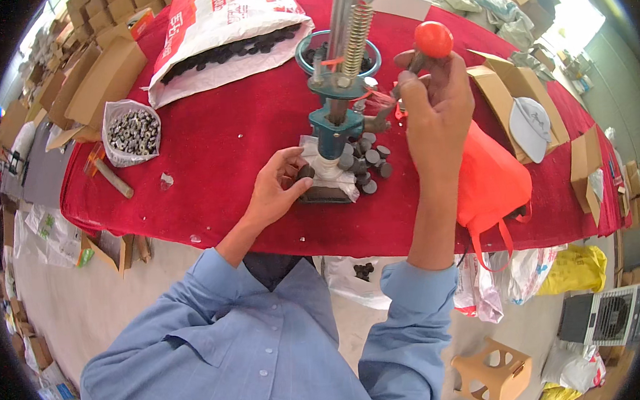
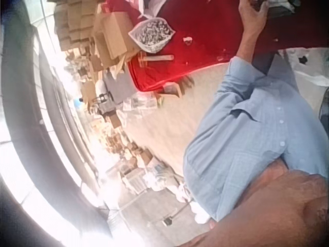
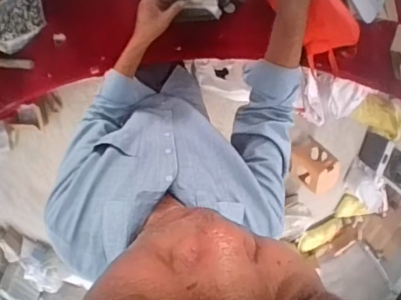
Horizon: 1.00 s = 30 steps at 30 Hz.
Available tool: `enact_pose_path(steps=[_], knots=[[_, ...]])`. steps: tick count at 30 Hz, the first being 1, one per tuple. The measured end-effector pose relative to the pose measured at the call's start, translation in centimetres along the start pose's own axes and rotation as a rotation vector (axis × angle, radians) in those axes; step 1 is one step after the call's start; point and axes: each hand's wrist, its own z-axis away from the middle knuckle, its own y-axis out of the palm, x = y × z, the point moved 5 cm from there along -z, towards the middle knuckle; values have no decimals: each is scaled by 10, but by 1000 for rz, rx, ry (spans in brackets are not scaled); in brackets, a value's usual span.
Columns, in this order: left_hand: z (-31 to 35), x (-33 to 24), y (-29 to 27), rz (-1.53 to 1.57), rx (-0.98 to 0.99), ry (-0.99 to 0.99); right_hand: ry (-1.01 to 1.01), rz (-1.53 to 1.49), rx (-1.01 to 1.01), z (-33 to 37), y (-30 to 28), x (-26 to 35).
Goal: The person assembles metal components onto circular rubber disks using a manual press.
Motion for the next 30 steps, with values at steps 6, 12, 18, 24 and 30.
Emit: enact_pose_path(steps=[6, 12, 18, 24, 30], knots=[[23, -41, -41, 148, -4, -8, 85, 86, -130, 30, -12, -47], [34, -56, -62, 114, -32, 53, 259, 400, 50, 113, 0, -132], [35, -63, -66, 105, -61, 88, 26, 761, 356, 122, 27, -158], [34, -49, -67, 258, -82, 7, -25, 848, 467, 120, 35, -155], [50, -17, -43, 908, 101, -604, 10, 715, 272, 137, 27, -134]])
